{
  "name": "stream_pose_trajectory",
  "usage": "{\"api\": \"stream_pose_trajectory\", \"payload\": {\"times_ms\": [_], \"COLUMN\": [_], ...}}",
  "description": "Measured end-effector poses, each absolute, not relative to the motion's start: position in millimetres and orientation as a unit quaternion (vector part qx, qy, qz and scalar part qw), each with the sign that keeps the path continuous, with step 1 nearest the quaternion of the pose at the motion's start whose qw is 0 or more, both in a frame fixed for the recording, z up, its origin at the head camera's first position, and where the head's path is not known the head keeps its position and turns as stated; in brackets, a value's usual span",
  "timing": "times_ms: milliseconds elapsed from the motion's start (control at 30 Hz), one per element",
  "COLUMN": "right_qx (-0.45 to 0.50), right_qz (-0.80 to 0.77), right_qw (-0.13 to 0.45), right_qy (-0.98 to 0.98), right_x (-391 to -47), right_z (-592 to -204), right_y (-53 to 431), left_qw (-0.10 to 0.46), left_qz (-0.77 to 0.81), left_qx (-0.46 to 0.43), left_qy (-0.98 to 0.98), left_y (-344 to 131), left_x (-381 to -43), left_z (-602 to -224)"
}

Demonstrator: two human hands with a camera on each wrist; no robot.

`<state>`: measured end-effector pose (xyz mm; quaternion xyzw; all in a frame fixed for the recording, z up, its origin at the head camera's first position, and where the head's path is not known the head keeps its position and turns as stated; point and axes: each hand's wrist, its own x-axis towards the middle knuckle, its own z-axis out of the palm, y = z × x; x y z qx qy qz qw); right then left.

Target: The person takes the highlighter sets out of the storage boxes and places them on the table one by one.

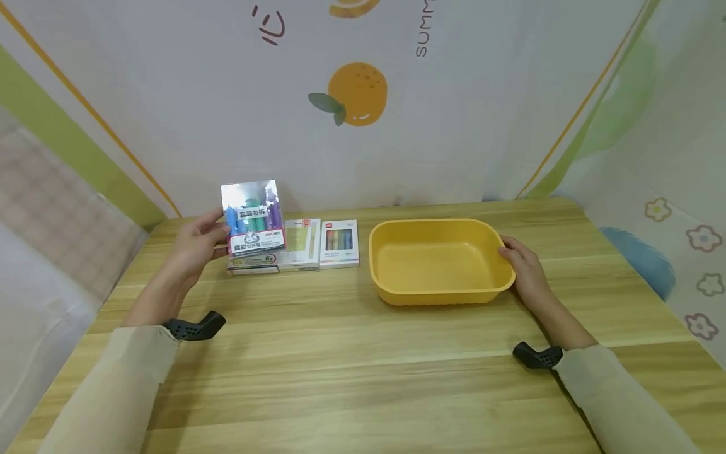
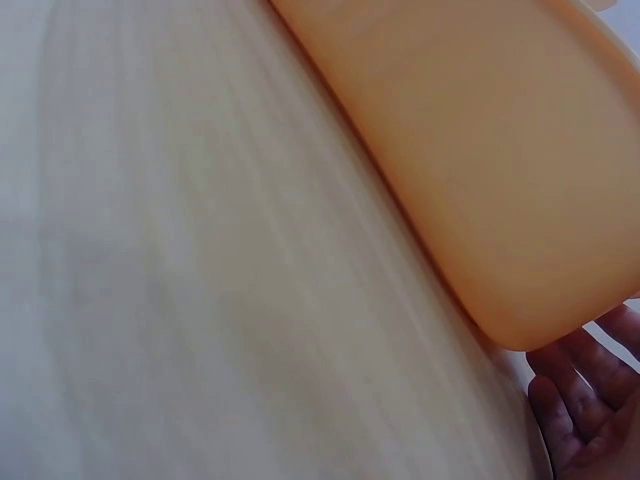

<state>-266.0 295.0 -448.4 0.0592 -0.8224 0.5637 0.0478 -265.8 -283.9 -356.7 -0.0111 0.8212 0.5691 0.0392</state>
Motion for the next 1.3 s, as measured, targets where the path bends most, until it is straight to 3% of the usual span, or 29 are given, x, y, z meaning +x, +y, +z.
{"api": "stream_pose_trajectory", "payload": {"times_ms": [1300], "right_qx": [0.07], "right_qz": [0.572], "right_qw": [0.051], "right_qy": [-0.816], "right_x": [-264.6], "right_z": [-445.6], "right_y": [291.5], "left_qw": [0.016], "left_qz": [0.532], "left_qx": [-0.04], "left_qy": [0.845], "left_y": [-316.5], "left_x": [-285.2], "left_z": [-377.0]}}
